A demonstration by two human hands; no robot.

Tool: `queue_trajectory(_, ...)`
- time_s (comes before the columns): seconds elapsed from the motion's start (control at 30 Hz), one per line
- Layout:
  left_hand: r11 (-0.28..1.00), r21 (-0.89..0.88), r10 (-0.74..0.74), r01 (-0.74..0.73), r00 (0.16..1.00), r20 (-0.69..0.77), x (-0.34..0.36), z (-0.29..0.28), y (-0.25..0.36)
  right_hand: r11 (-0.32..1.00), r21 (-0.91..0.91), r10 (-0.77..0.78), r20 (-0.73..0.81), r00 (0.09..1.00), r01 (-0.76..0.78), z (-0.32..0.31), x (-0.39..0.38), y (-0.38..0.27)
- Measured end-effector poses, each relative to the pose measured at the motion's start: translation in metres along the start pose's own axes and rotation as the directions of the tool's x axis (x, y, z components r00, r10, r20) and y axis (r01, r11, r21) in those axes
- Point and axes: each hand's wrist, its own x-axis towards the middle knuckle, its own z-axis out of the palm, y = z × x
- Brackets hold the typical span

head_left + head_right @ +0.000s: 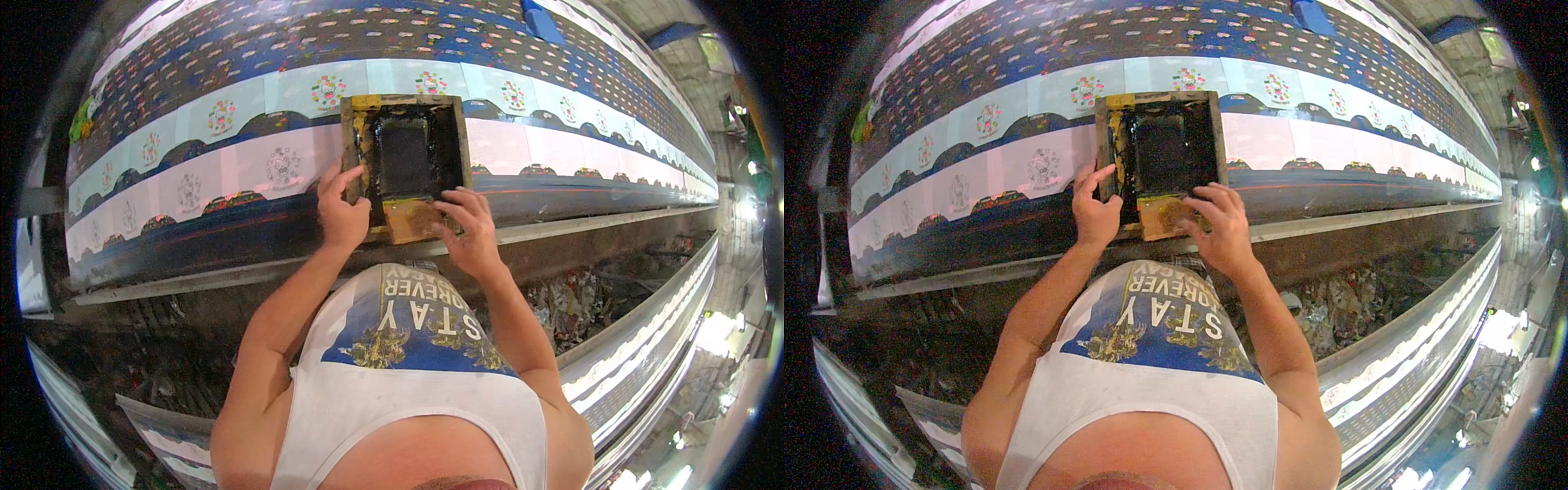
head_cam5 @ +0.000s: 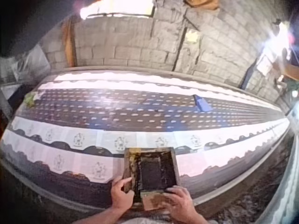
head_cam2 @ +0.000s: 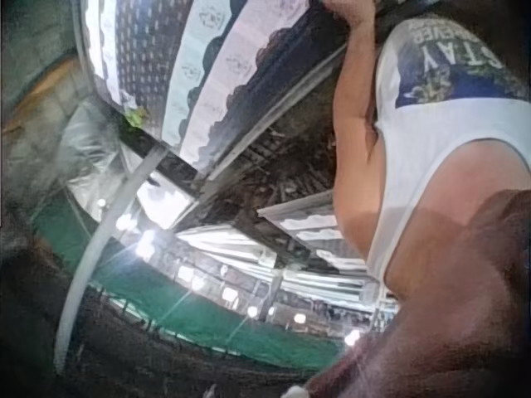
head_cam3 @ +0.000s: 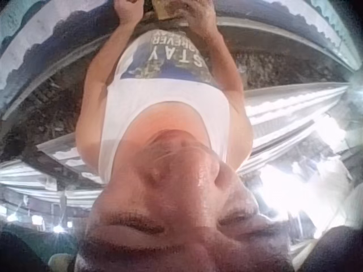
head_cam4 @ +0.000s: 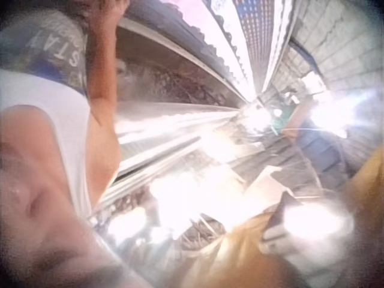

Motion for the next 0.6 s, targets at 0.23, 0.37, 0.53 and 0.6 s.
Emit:
queue_trajectory(0.23, 0.997, -0.055, 0.048, -0.050, 0.998, -0.041, -0.005, 0.022, 0.032, 0.871, 0.436, 0.321, -0.152, 0.935, -0.228, -0.017, -0.031, 0.060)
queue_trajectory(0.37, 0.989, -0.052, 0.134, -0.139, 0.987, -0.086, -0.012, 0.076, 0.058, 0.887, 0.424, 0.286, -0.200, 0.937, -0.180, -0.041, -0.054, 0.104)
queue_trajectory(0.53, 0.988, -0.092, 0.112, -0.120, 0.990, -0.092, -0.026, 0.155, 0.080, 0.868, 0.468, 0.295, -0.223, 0.929, -0.164, -0.080, -0.076, 0.169)
queue_trajectory(0.6, 0.990, -0.094, 0.093, -0.102, 0.991, -0.097, -0.031, 0.182, 0.087, 0.862, 0.482, 0.299, -0.227, 0.927, -0.160, -0.094, -0.084, 0.191)
